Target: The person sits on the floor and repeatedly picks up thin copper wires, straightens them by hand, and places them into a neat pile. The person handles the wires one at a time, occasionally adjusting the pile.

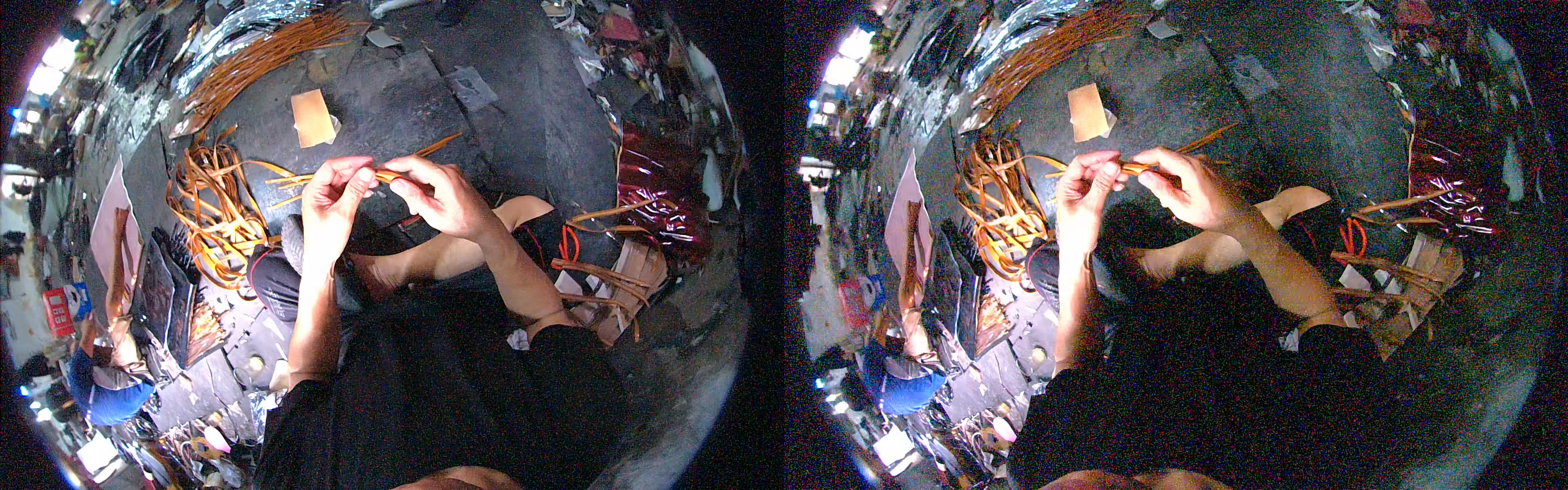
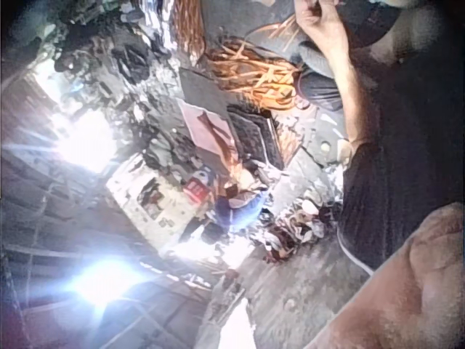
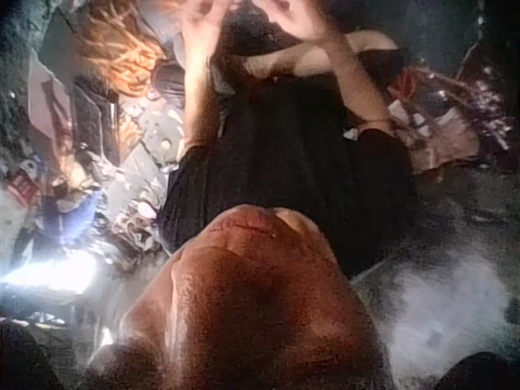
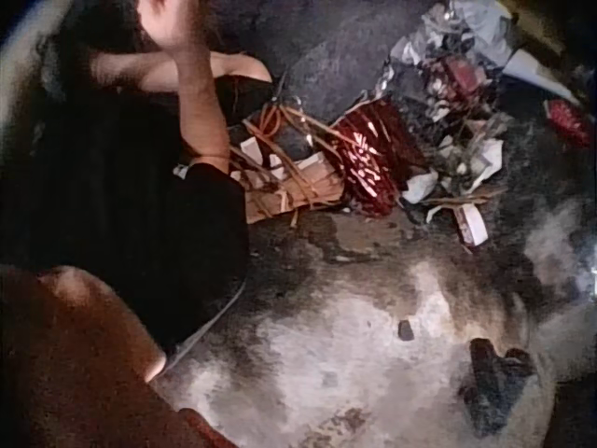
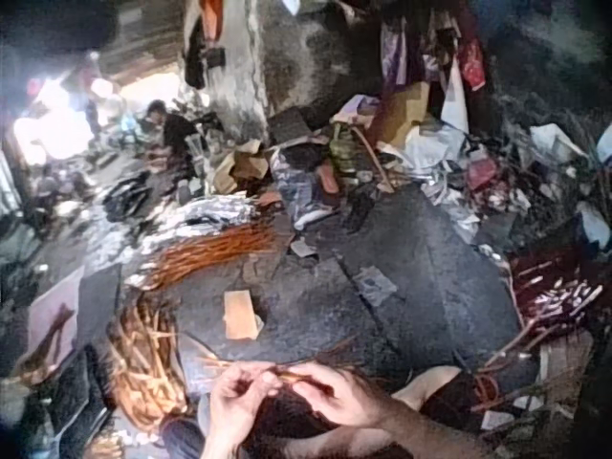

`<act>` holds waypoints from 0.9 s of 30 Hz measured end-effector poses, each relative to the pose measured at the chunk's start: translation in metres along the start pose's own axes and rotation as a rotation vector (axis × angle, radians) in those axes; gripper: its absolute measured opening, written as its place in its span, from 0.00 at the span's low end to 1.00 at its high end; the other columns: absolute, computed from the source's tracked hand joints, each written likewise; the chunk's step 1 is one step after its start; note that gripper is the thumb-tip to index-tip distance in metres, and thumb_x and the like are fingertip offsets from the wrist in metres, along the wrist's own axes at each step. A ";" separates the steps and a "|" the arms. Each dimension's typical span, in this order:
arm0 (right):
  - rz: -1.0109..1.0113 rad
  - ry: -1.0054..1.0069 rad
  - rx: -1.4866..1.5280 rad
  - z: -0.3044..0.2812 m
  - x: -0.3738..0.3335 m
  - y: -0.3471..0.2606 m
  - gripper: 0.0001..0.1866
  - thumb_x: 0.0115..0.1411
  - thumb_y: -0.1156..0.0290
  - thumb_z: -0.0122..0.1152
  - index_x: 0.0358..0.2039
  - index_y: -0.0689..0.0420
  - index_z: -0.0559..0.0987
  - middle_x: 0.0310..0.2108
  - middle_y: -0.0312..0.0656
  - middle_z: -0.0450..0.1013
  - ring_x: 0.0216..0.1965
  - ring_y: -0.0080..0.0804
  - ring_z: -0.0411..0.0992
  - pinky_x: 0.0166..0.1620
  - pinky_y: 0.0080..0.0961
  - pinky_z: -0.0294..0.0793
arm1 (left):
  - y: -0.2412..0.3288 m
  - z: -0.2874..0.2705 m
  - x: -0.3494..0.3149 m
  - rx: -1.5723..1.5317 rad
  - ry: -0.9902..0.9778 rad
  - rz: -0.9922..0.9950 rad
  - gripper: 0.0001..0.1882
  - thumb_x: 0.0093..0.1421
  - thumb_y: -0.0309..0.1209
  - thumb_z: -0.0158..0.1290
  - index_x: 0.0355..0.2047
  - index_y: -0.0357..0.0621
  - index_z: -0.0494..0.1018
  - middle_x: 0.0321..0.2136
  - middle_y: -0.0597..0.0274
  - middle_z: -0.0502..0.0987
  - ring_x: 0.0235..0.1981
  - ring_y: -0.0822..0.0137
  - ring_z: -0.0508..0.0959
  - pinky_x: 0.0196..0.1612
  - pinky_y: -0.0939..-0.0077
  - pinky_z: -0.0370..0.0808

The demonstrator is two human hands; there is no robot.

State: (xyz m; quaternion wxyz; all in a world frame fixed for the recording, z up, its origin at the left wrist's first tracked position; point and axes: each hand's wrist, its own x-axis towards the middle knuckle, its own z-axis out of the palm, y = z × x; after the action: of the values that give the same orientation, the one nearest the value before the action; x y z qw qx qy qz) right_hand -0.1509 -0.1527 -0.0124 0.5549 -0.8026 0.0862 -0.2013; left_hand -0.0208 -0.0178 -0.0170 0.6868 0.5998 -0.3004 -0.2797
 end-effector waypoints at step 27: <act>-0.310 0.271 -0.265 0.009 0.008 -0.033 0.08 0.55 0.75 0.65 0.35 0.59 0.75 0.31 0.42 0.77 0.31 0.35 0.78 0.34 0.28 0.77 | 0.041 -0.009 0.000 -0.181 -0.081 -0.119 0.13 0.63 0.31 0.55 0.44 0.36 0.75 0.35 0.58 0.80 0.35 0.72 0.79 0.41 0.79 0.76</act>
State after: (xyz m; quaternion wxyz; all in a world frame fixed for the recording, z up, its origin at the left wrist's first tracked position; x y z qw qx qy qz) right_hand -0.1431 -0.1359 0.0170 0.3906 -0.8376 0.0613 -0.3770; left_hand -0.0131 -0.0067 0.0225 0.7077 0.5403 -0.2653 -0.3699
